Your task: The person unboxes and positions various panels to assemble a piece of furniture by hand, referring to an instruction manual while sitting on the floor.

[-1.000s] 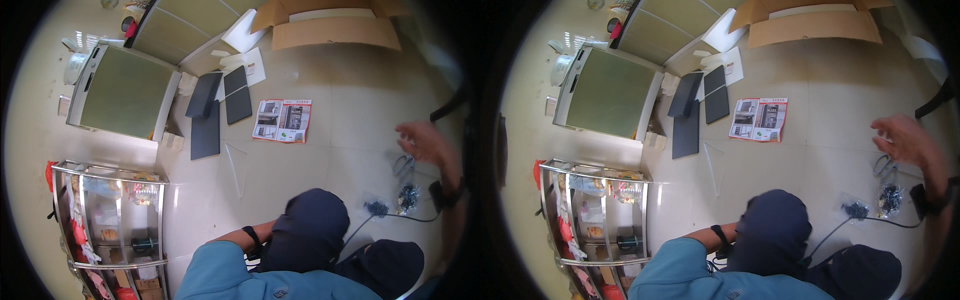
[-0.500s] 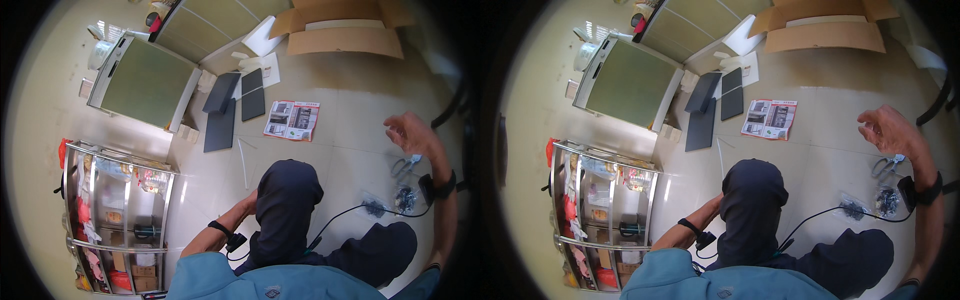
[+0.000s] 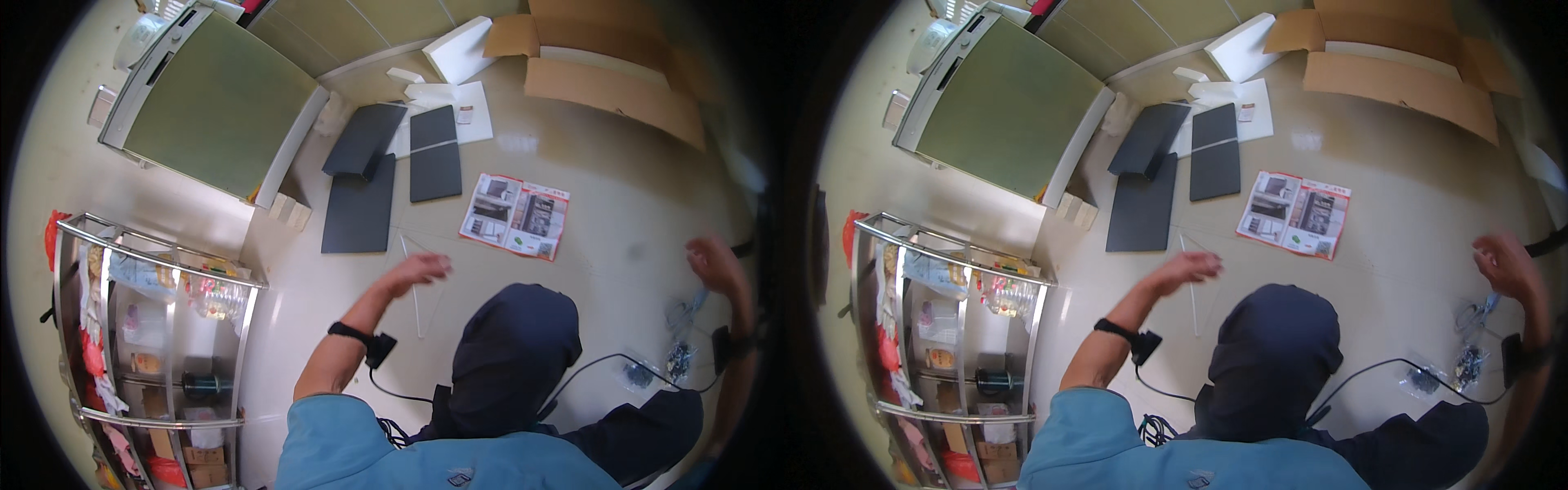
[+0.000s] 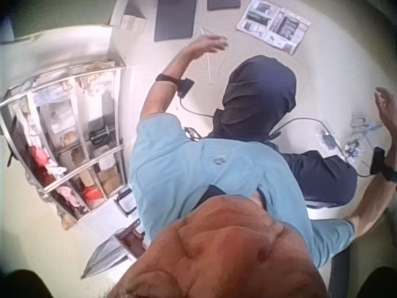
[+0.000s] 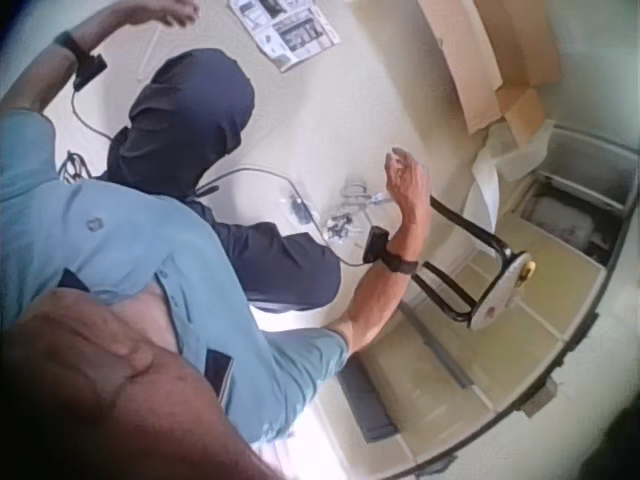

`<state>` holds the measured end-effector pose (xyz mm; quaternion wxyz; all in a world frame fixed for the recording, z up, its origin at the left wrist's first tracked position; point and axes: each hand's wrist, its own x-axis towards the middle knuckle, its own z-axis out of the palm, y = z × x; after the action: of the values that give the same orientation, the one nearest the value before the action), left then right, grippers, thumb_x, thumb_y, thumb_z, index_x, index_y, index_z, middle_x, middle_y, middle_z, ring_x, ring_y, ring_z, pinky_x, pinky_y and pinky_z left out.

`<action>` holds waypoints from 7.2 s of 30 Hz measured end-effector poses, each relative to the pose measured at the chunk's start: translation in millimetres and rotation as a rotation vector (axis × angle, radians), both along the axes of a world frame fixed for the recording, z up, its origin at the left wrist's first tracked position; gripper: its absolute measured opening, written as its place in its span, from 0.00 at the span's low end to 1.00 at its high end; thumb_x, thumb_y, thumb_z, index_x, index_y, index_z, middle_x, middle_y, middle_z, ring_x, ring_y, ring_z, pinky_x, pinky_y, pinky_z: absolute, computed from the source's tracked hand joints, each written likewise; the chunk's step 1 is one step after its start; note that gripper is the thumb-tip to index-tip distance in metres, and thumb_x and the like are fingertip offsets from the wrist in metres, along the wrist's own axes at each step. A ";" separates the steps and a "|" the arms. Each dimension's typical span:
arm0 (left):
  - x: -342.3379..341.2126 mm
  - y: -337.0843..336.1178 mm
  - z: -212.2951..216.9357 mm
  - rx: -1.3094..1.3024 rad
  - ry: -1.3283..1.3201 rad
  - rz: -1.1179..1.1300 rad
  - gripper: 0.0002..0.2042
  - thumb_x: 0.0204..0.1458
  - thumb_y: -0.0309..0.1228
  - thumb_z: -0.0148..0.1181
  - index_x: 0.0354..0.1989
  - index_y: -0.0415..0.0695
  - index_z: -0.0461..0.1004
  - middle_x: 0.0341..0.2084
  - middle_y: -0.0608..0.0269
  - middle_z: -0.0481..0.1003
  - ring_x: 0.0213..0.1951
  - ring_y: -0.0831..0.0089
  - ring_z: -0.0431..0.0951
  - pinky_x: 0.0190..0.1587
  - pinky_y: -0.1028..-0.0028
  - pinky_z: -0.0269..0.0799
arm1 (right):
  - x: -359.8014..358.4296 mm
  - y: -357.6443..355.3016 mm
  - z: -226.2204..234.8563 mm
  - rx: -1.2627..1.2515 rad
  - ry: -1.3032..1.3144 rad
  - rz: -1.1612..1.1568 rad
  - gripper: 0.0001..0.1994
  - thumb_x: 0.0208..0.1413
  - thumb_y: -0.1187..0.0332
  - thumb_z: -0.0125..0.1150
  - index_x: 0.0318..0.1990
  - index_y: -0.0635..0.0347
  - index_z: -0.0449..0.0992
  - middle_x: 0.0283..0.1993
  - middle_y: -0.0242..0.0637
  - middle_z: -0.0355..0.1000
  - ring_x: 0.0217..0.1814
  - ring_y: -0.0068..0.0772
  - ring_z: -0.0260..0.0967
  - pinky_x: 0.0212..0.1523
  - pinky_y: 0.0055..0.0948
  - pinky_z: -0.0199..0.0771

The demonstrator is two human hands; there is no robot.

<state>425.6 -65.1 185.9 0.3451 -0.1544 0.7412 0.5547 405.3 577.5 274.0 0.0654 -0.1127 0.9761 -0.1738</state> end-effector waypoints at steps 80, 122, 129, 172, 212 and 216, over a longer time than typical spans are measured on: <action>-197.0 -207.4 -153.2 0.408 0.643 0.725 0.23 0.48 0.31 0.63 0.46 0.23 0.68 0.48 0.45 0.72 0.54 0.61 0.69 0.60 0.63 0.65 | 80.9 66.5 2.9 -0.369 -0.253 -1.335 0.18 0.63 0.58 0.50 0.39 0.67 0.75 0.31 0.38 0.76 0.27 0.27 0.74 0.28 0.24 0.77; -256.3 315.9 -170.3 0.953 -0.090 0.000 0.25 0.35 0.19 0.54 0.48 0.33 0.69 0.38 0.57 0.75 0.40 0.62 0.79 0.49 0.64 0.76 | 146.4 128.2 -21.0 -0.279 -0.448 -1.098 0.20 0.59 0.54 0.49 0.39 0.65 0.78 0.36 0.41 0.78 0.35 0.31 0.77 0.35 0.29 0.79; -275.4 344.6 -203.7 0.835 -0.236 0.002 0.23 0.34 0.17 0.53 0.46 0.36 0.70 0.35 0.58 0.74 0.36 0.61 0.76 0.43 0.64 0.76 | 76.1 138.4 -26.9 -0.198 -0.459 -0.909 0.20 0.56 0.56 0.48 0.33 0.66 0.78 0.35 0.40 0.78 0.33 0.32 0.77 0.33 0.29 0.79; -286.9 445.6 -89.3 0.391 0.225 -0.140 0.15 0.48 0.25 0.62 0.44 0.32 0.71 0.40 0.49 0.75 0.38 0.62 0.78 0.40 0.65 0.75 | -51.9 96.8 -154.4 -1.039 0.029 -1.200 0.30 0.51 0.41 0.54 0.54 0.54 0.68 0.49 0.37 0.64 0.49 0.34 0.58 0.50 0.41 0.58; -121.0 388.7 41.9 0.383 2.241 -1.128 0.17 0.50 0.28 0.57 0.50 0.38 0.69 0.31 0.59 0.75 0.23 0.75 0.69 0.24 0.76 0.65 | 53.7 69.1 -66.9 -1.610 0.288 -1.286 0.33 0.63 0.44 0.42 0.65 0.63 0.55 0.48 0.44 0.74 0.43 0.39 0.72 0.44 0.40 0.74; -120.1 388.9 44.2 0.377 2.237 -1.136 0.17 0.50 0.28 0.57 0.50 0.38 0.69 0.32 0.58 0.75 0.23 0.75 0.69 0.23 0.77 0.65 | 56.6 71.8 -64.4 -1.619 0.304 -1.286 0.33 0.63 0.44 0.42 0.64 0.62 0.57 0.48 0.44 0.74 0.42 0.39 0.72 0.43 0.39 0.74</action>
<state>305.5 323.8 230.1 -0.2623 0.7867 0.4984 0.2526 461.9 649.3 209.6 -0.2579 0.3972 0.4419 -0.7619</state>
